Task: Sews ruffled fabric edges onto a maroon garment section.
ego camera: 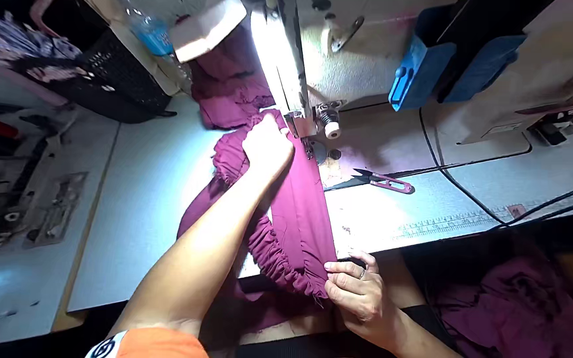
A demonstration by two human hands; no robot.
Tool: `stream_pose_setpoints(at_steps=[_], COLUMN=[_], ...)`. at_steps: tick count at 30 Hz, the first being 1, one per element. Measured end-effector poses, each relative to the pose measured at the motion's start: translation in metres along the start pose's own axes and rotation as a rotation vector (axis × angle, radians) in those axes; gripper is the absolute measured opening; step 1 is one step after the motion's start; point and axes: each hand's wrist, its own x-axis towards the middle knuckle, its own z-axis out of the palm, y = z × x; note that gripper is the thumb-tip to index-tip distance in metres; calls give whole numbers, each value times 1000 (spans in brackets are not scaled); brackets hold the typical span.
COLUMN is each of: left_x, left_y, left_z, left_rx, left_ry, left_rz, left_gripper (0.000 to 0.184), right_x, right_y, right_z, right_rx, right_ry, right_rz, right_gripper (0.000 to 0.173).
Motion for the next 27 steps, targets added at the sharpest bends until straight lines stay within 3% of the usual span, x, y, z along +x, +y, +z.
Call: stream_pose_setpoints(at_steps=[13,20,27], left_x=[9,41,63], left_y=[6,6,11], left_z=[2,4,0], left_rx=[89,30,-9], left_ry=[-37,8,-18], left_rz=[73,118,116], left_gripper=[47,49,41], right_x=[5,43,79], right_y=[0,9,28], right_z=[-6,-8,-4], right_rx=[59,-4,-80], right_ry=[-24,-49,-101], right_rz=[90,213,208], right_gripper=[19,21,23])
